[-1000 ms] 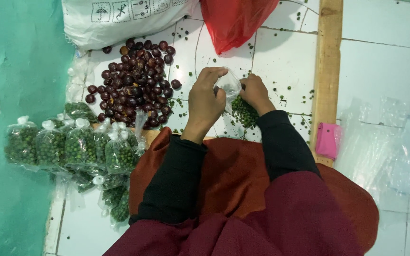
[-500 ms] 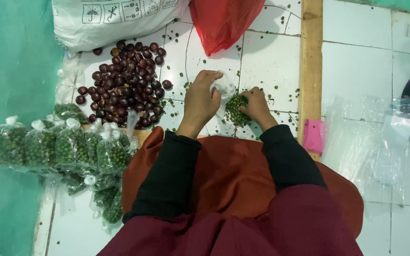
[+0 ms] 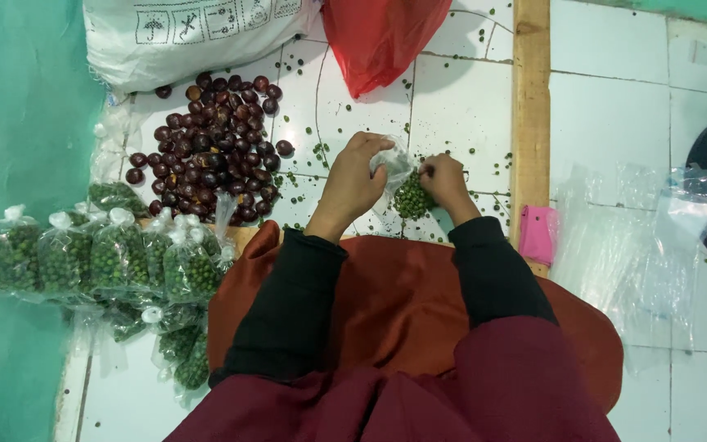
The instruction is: Packaging small green produce into plastic bags using a small container for measurement
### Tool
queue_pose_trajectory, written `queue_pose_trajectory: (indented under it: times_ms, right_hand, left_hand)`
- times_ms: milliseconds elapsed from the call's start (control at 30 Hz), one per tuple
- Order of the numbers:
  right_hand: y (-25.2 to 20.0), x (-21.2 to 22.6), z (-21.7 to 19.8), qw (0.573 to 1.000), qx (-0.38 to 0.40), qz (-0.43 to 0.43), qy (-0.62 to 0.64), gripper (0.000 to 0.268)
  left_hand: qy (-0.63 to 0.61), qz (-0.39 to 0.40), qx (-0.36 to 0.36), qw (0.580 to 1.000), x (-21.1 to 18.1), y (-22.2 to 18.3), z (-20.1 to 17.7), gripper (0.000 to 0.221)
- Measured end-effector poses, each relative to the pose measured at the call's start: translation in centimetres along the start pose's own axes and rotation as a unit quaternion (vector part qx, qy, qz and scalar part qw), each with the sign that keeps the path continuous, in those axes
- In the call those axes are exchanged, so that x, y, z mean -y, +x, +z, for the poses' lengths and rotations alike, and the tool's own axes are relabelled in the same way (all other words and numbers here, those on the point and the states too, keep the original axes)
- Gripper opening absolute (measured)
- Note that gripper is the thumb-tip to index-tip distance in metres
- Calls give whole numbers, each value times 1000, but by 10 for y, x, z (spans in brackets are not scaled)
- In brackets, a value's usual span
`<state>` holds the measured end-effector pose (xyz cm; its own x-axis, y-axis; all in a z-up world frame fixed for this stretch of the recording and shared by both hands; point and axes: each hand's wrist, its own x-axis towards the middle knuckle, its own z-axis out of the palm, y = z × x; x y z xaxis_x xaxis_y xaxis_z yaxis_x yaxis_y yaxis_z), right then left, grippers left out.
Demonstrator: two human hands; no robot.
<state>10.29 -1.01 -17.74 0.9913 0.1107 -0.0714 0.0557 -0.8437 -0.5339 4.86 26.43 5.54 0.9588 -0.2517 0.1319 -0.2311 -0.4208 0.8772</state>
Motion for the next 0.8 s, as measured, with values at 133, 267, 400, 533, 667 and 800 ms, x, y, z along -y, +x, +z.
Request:
queue_pose_trajectory:
  times_ms: [133, 267, 400, 533, 667, 800]
  right_hand:
    - [-12, 20, -36, 983, -45, 65, 165, 16]
    - [-28, 59, -88, 852, -18, 204, 483, 17]
    - [-37, 88, -140, 792, -12, 154, 591, 15]
    - [-48, 126, -178, 783, -12, 110, 612, 20]
    - [-61, 183, -200, 851, 42, 51, 522, 18]
    - [-65, 210, -184, 968, 34, 0, 249, 13]
  left_hand:
    - [-11, -3, -6, 1000, 0, -1, 5, 35]
    - [-21, -8, 8, 1000, -13, -4, 3, 34]
    - [-28, -16, 11, 999, 13, -1, 24, 39]
    - [-40, -15, 19, 999, -1, -5, 23, 42]
    - [-30, -5, 38, 999, -11, -7, 22, 46]
    - [-49, -17, 69, 996, 5, -5, 36, 49]
